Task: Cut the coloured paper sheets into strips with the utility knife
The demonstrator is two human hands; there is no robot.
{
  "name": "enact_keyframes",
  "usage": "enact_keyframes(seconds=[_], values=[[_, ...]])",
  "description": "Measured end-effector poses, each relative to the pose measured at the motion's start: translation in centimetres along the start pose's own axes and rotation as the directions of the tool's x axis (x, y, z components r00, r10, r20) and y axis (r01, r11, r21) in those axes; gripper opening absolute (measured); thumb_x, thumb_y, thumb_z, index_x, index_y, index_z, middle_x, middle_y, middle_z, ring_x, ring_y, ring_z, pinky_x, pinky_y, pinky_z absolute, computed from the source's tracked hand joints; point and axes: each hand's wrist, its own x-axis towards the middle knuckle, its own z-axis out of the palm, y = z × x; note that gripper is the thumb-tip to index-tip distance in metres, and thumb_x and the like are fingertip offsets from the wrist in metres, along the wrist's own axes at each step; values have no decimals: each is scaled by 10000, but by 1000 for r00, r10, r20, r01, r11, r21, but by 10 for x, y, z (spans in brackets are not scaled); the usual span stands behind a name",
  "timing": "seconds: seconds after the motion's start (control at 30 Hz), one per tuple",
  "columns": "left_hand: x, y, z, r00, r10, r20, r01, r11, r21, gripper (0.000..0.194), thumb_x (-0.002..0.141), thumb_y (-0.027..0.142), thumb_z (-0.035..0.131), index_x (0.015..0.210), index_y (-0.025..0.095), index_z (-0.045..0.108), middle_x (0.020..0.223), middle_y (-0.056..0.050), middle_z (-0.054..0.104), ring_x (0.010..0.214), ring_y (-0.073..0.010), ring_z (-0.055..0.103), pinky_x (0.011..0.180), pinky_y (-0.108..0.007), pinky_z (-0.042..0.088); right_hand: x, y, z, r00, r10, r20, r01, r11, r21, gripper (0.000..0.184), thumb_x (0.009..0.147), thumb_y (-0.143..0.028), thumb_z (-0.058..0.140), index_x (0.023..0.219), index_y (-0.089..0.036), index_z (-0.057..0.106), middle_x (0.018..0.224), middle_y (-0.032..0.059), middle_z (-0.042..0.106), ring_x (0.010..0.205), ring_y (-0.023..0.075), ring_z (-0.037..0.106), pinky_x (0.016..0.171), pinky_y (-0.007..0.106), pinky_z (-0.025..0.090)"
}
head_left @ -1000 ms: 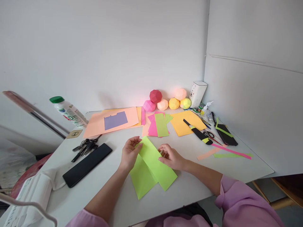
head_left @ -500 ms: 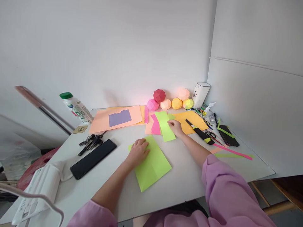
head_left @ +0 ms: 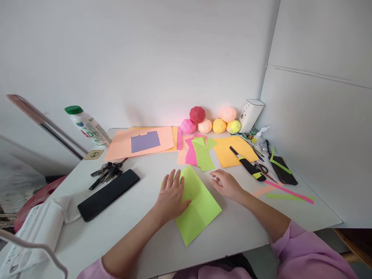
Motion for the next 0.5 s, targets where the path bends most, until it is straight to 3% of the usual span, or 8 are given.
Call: enact_keyframes(seconds=[0.07, 0.13, 0.23, 0.37, 0.5], values=[[-6, 3, 1, 986, -58, 155, 52, 998, 44, 873, 759, 603, 497, 1369, -10, 381, 1516, -262, 187, 1413, -407, 66, 1122, -578, 97, -11, 3, 0, 997, 44, 65, -57, 974, 219, 306, 890, -367, 506, 1087, -167, 627, 973, 101, 670, 803, 188, 634, 733, 337, 516], [-8, 6, 7, 971, -80, 224, 70, 996, 50, 954, 784, 688, 388, 1404, -33, 311, 1519, -264, 142, 1416, -386, 57, 1131, -551, 106, -16, 4, 1, 983, 80, 165, -145, 888, 436, 369, 893, -444, 503, 1106, -166, 620, 1007, 104, 676, 896, 209, 638, 778, 349, 519], [-5, 10, 21, 993, -53, 102, 47, 997, 59, 965, 806, 739, 284, 1419, -5, 299, 1522, -243, 156, 1420, -356, 80, 1142, -511, 120, -19, -1, 1, 966, 51, 254, -195, 786, 586, 440, 895, -509, 491, 1174, -183, 591, 1089, 97, 657, 972, 215, 618, 828, 360, 508], [-2, 10, 35, 998, 17, -62, -13, 998, 66, 958, 798, 752, 314, 1400, 7, 342, 1501, -255, 236, 1411, -368, 144, 1133, -514, 169, -26, -11, -5, 970, -177, 168, 42, 801, 598, 509, 926, -503, 443, 1337, -206, 474, 1281, 121, 555, 1094, 227, 551, 901, 389, 470], [0, 3, 30, 994, 33, -104, -36, 999, -28, 826, 807, 667, 426, 1366, 59, 412, 1485, -228, 311, 1398, -366, 209, 1112, -526, 234, -34, -18, -9, 864, -458, 209, 280, 783, 555, 606, 959, -520, 331, 1461, -182, 294, 1475, 142, 361, 1364, 258, 299, 1096, 467, 276]])
